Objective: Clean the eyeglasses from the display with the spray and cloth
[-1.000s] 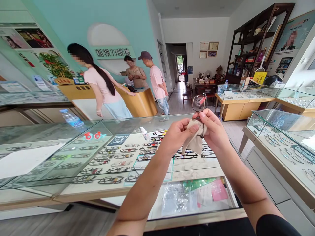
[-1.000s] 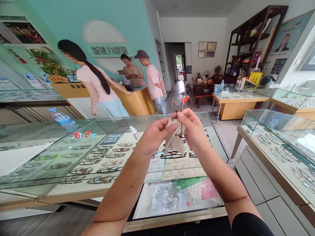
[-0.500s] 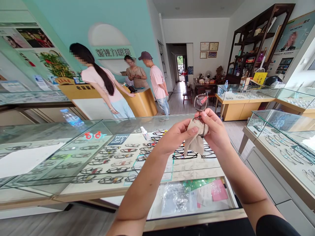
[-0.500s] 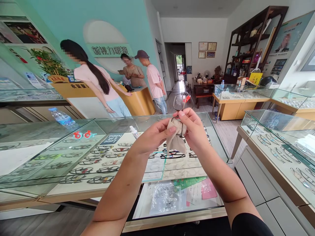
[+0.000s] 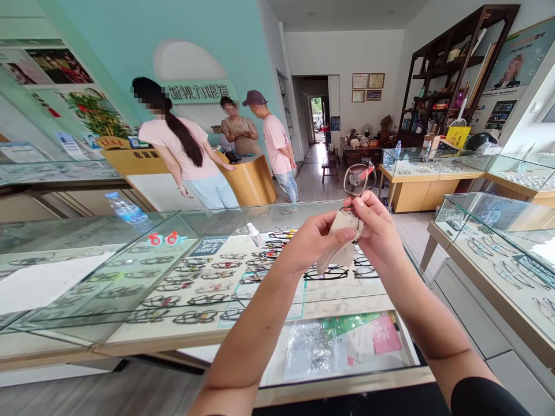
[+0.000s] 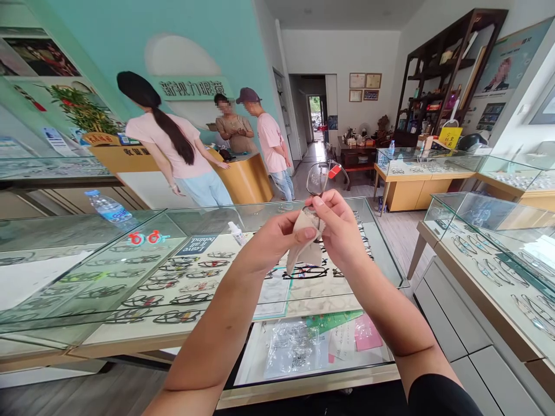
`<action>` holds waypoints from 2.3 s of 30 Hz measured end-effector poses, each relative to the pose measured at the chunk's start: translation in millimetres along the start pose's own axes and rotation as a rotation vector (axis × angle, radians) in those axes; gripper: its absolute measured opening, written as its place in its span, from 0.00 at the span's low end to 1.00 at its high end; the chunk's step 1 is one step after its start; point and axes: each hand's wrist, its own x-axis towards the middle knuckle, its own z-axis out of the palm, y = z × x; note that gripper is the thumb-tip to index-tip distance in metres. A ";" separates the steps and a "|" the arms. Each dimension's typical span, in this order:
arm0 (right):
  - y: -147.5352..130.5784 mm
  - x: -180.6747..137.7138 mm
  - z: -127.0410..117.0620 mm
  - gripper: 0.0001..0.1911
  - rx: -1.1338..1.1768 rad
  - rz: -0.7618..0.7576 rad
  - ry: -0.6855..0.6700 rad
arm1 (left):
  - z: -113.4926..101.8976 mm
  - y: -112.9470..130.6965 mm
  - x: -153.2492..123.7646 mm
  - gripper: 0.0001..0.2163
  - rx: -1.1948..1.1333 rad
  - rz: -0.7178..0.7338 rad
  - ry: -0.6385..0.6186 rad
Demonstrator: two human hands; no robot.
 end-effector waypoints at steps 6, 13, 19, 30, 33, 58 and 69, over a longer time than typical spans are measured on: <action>0.8 0.1 0.8 0.24 0.005 0.004 0.005 | -2.3 -0.8 0.4 0.27 -0.016 0.012 0.000; 1.9 0.3 1.1 0.24 -0.003 0.001 -0.005 | -0.9 -3.1 -1.2 0.26 -0.083 0.006 -0.033; 0.2 -1.0 2.3 0.25 0.019 0.005 -0.013 | 5.1 -0.2 -2.1 0.23 -0.134 0.063 -0.080; -2.0 -2.8 -0.1 0.25 -0.026 -0.026 -0.022 | 5.8 1.0 -3.1 0.24 -0.129 -0.020 -0.070; -1.6 -2.6 -0.5 0.24 0.010 -0.029 0.001 | 6.7 2.1 -4.2 0.26 -0.102 -0.023 -0.050; -5.6 -11.4 10.7 0.23 0.134 0.081 -0.054 | 7.8 10.0 -13.9 0.21 0.034 0.194 -0.010; -1.4 -19.1 16.9 0.25 0.094 0.101 -0.080 | 11.0 -2.7 -12.5 0.23 0.042 0.336 0.196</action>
